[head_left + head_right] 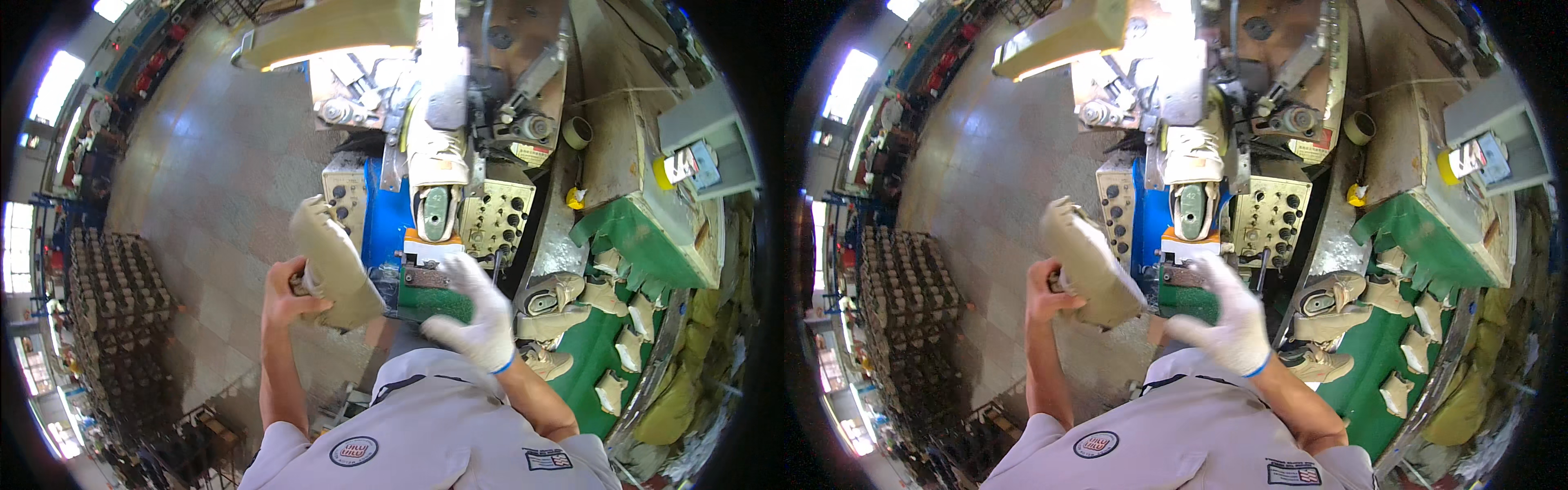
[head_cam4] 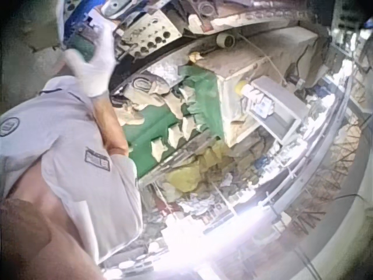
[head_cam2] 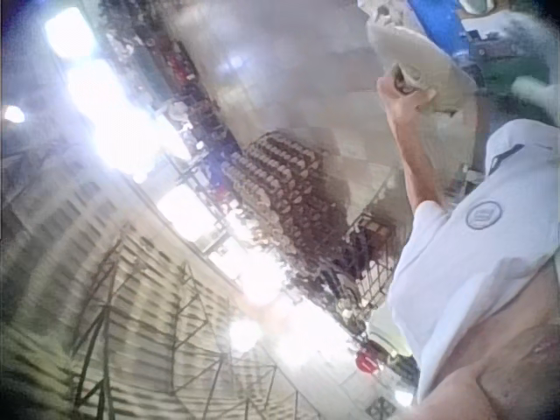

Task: The person operates a lasting machine to shape the uppers of shoes. They take uppers from a conveyor, place them onto the machine's form, and activate the press with their hands.

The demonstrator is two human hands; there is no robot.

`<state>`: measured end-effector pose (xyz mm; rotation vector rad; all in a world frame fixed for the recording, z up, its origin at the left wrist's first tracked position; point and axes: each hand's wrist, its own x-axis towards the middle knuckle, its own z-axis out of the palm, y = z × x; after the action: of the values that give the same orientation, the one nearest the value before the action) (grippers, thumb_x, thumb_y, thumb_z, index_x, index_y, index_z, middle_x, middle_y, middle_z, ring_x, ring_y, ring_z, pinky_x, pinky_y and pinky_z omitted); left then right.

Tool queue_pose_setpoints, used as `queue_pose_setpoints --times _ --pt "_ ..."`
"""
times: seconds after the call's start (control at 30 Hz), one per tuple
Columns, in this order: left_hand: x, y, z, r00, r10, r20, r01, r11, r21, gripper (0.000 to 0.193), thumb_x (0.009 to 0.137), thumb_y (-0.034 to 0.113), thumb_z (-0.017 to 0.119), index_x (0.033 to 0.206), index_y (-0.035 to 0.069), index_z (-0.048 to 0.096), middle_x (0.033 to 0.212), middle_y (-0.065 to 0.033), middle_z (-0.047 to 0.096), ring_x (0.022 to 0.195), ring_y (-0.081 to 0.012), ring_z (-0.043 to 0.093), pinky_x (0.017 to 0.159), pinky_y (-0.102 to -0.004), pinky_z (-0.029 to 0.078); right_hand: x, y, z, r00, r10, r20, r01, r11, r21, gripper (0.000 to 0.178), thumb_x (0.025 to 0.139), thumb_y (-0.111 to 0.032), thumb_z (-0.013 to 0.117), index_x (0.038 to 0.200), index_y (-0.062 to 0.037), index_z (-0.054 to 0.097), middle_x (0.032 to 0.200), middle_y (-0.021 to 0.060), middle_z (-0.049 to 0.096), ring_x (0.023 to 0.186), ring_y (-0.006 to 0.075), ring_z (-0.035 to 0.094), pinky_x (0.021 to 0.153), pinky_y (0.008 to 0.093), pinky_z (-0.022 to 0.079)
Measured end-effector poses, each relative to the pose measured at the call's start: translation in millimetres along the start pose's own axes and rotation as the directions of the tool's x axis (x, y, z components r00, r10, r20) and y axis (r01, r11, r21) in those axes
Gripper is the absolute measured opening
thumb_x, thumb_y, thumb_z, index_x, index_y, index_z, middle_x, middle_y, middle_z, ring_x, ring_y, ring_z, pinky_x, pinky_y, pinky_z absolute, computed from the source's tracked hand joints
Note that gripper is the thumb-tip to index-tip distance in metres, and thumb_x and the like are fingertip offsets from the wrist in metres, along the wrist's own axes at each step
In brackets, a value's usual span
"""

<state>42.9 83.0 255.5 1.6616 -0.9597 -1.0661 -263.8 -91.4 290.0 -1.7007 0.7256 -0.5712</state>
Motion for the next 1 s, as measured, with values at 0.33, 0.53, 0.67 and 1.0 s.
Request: queue_pose_setpoints --times 0.33,0.53,0.67,1.0 --pt "75 83 161 0.962 0.247 0.118 -0.15 0.835 -0.529 0.104 0.065 0.046 0.089 0.142 -0.01 0.047 0.133 -0.0147 0.061 0.122 -0.0245 0.058 0.105 -0.0339 0.043 -34 -13 -55 0.963 0.187 -0.196 -0.163 0.978 0.131 0.117 0.067 -0.034 0.09 0.156 0.0011 0.022 0.133 0.0258 0.06 0.121 0.0311 0.064 0.101 0.0359 0.051" --pt "132 108 343 0.956 0.008 0.293 0.008 0.998 -0.054 0.063 0.076 0.022 0.081 0.127 -0.008 0.06 0.116 -0.0145 0.069 0.105 -0.0209 0.065 0.093 -0.0322 0.05 -87 60 -114 0.786 0.393 -0.478 -0.461 0.887 -0.028 0.129 0.067 -0.046 0.086 0.153 0.0149 0.012 0.129 0.0362 0.055 0.102 0.044 0.068 0.087 0.0434 0.057" --pt "200 78 421 0.855 -0.019 0.518 -0.063 0.988 0.142 0.05 0.078 0.021 0.08 0.117 -0.008 0.066 0.108 -0.014 0.073 0.094 -0.0207 0.068 0.087 -0.0335 0.052 -147 119 -157 0.785 0.344 -0.516 -0.421 0.906 -0.036 0.114 0.075 -0.048 0.083 0.155 0.0084 0.023 0.144 0.033 0.049 0.12 0.0412 0.063 0.101 0.0395 0.051" --pt "350 -11 648 0.724 -0.208 0.658 -0.585 0.322 0.745 0.072 0.071 0.037 0.082 0.131 0.004 0.06 0.124 -0.0241 0.067 0.117 -0.0398 0.064 0.1 -0.045 0.048 -452 365 -296 -0.184 0.809 -0.559 -0.071 0.556 0.828 0.079 0.089 -0.028 0.075 0.148 0.0093 0.039 0.12 0.0172 0.068 0.096 0.0256 0.07 0.072 0.0399 0.056"
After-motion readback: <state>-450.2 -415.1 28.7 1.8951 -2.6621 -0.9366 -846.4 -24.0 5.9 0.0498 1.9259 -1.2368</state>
